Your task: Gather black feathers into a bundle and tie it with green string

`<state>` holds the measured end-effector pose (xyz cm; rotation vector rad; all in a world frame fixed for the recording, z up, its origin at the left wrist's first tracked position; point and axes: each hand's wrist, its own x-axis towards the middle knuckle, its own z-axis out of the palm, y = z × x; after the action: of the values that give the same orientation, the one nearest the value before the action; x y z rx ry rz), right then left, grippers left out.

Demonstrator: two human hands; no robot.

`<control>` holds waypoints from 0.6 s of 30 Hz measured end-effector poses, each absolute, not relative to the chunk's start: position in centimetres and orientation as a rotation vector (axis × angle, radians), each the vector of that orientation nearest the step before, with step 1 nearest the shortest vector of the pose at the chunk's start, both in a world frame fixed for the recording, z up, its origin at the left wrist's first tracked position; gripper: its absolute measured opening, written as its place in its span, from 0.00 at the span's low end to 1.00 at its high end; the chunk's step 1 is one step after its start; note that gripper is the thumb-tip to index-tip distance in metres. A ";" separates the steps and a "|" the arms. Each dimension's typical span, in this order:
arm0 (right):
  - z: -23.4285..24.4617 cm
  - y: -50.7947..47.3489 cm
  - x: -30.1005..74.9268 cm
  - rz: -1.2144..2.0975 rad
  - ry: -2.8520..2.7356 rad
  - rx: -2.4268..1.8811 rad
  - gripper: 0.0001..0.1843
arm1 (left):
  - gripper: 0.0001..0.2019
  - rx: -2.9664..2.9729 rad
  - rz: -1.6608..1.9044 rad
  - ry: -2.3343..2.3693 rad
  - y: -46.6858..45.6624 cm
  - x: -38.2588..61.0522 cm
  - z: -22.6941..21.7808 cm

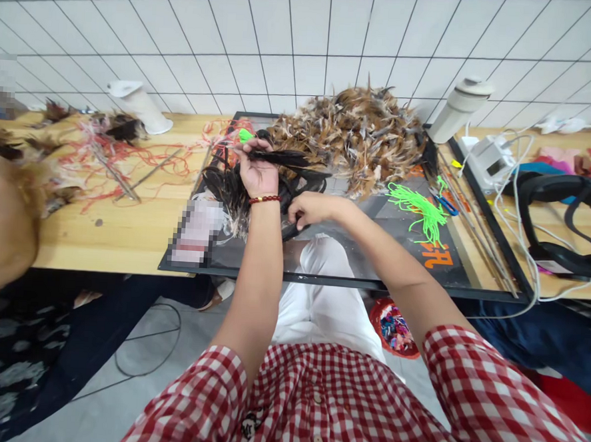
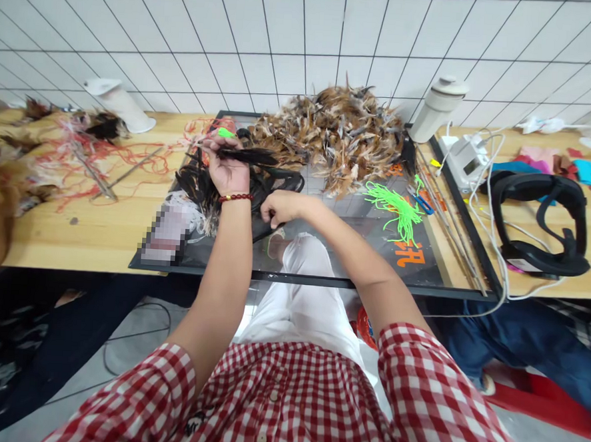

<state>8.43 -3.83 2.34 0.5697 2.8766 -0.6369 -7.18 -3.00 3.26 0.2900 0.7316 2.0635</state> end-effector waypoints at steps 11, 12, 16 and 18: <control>0.6 2.9 12.9 -0.752 3.248 1.647 0.09 | 0.24 0.406 1.977 0.553 -4.0 -6.8 3.8; 0.5 3.2 13.1 -0.802 3.242 1.746 0.09 | 0.24 0.417 1.949 0.539 -4.2 -6.6 4.0; 0.5 3.7 13.3 -0.853 3.146 2.015 0.10 | 0.23 0.437 1.945 0.554 -4.5 -6.1 4.5; 0.8 3.7 13.5 -0.792 3.079 2.090 0.11 | 0.24 0.427 1.976 0.573 -4.4 -6.3 4.3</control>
<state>13.45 3.66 0.76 2.0903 3.0787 -0.7921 -6.26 -4.44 4.31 0.4273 0.5728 1.9756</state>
